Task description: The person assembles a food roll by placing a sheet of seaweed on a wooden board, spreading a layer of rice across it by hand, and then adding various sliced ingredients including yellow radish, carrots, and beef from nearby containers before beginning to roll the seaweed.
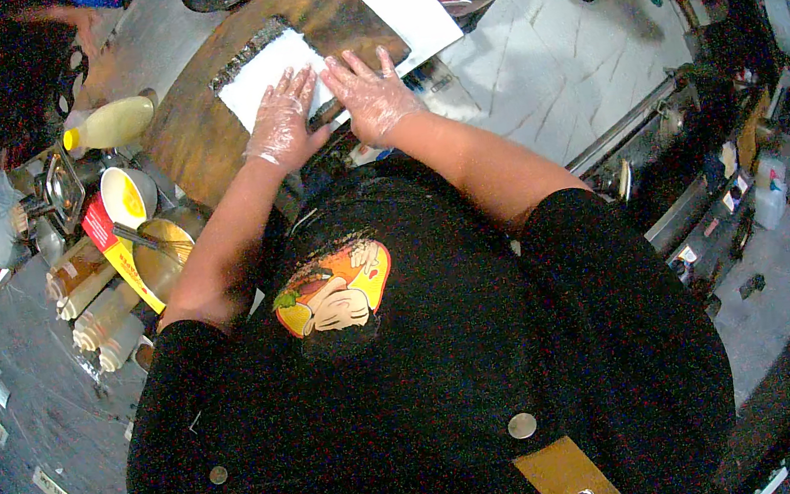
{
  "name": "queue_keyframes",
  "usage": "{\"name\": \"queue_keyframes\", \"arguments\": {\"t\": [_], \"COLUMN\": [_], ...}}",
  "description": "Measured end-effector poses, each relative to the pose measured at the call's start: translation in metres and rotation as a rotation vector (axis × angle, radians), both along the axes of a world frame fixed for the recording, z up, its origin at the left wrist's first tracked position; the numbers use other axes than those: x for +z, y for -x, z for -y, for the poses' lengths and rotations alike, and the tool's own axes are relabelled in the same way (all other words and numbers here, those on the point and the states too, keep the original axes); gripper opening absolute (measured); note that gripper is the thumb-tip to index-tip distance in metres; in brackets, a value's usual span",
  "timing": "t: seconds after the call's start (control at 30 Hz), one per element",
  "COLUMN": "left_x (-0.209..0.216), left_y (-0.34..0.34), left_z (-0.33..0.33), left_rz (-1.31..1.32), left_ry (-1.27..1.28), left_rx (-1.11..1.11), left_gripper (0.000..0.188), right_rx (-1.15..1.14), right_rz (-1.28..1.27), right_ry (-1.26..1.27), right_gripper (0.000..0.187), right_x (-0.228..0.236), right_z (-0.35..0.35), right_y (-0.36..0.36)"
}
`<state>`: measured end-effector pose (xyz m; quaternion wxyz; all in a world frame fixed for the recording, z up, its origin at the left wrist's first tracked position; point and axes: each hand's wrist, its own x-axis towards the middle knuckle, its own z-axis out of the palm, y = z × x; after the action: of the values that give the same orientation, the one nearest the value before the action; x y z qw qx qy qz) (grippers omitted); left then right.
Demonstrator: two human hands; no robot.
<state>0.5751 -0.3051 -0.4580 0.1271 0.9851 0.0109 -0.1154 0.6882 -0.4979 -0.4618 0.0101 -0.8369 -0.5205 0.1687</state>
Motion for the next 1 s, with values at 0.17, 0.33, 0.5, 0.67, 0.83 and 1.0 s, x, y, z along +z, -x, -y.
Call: {"name": "queue_keyframes", "arguments": {"t": [0.17,0.33,0.5,0.67,0.83,1.0], "left_x": [0.000,0.006,0.017,0.040,0.047,0.072], "left_y": [0.012,0.046,0.090,0.119,0.130,0.135], "left_z": [-0.006,-0.004,0.000,0.009,0.031,0.067], "left_rz": [0.021,0.130,0.207,0.258,0.268,0.317], "left_ry": [0.036,0.155,0.206,0.227,0.225,0.282], "left_rx": [0.103,0.285,0.414,0.551,0.699,0.827], "left_gripper": [0.091,0.080,0.073,0.062,0.060,0.053], "right_rx": [-0.080,-0.013,-0.030,0.068,0.133,0.180], "right_rz": [-0.156,0.038,-0.140,0.008,0.033,-0.084], "right_ry": [-0.084,0.035,-0.019,0.039,0.115,0.105], "right_gripper": [0.093,0.091,0.099,0.098,0.099,0.100], "right_x": [0.001,-0.003,-0.003,-0.011,-0.003,0.003], "right_z": [-0.001,-0.009,-0.013,-0.006,-0.022,-0.011], "right_y": [-0.014,0.001,-0.014,-0.016,-0.020,-0.045]}}
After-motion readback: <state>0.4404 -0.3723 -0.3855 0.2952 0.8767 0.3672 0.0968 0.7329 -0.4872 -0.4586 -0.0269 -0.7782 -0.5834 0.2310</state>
